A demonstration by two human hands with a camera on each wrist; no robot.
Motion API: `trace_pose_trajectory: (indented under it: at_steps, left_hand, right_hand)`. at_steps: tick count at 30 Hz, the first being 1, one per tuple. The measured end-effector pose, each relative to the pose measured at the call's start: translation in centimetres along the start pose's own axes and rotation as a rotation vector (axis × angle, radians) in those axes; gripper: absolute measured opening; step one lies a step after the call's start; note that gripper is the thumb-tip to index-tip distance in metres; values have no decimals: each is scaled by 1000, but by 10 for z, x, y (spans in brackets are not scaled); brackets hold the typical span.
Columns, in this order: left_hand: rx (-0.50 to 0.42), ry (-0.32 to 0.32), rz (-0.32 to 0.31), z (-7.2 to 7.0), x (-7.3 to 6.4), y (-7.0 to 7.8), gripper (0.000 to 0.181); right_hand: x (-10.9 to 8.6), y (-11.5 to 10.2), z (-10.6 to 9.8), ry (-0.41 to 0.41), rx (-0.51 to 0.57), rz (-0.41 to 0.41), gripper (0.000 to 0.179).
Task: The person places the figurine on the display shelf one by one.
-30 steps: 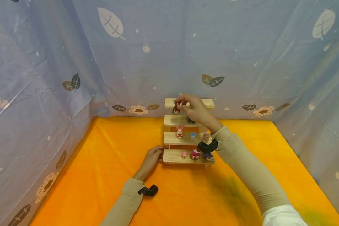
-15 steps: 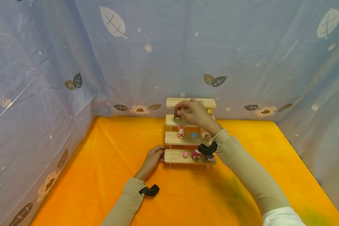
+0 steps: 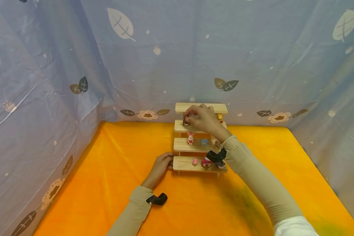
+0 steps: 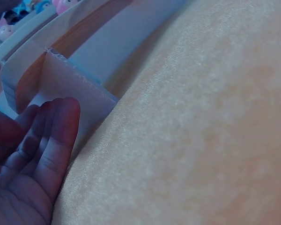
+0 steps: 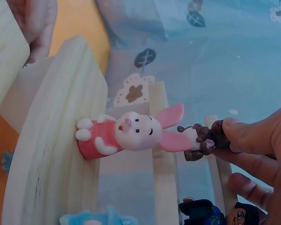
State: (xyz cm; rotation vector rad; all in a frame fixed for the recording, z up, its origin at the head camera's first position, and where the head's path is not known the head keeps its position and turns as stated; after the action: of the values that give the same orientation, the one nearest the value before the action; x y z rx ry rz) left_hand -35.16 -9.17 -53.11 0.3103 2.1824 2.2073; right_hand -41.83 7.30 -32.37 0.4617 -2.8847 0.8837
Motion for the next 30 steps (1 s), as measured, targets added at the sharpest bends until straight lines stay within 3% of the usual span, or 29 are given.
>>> trace_pose_trajectory:
  at_steps: [15,30]
  left_hand:
    - [-42,16,-24,-2,2,-1,32]
    - [-37,2,-12,4,6,-1,32]
  right_hand:
    - [2,1,-2,-38,-47,33,20]
    - [0,6,-11,-42,-65,55,26]
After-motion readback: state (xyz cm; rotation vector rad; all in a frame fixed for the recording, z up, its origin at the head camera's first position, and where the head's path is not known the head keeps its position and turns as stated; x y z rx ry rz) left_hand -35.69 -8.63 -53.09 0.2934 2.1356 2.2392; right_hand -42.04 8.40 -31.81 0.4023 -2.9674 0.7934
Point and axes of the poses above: each hand's wrist, its own x-axis towards the middle knuckle, its own z-axis out of the palm, y = z × x, the point moved 7 cm from there along x, towards the middle knuckle, and after that the axes turned 13 degrees about z, right-handed, at the moved point
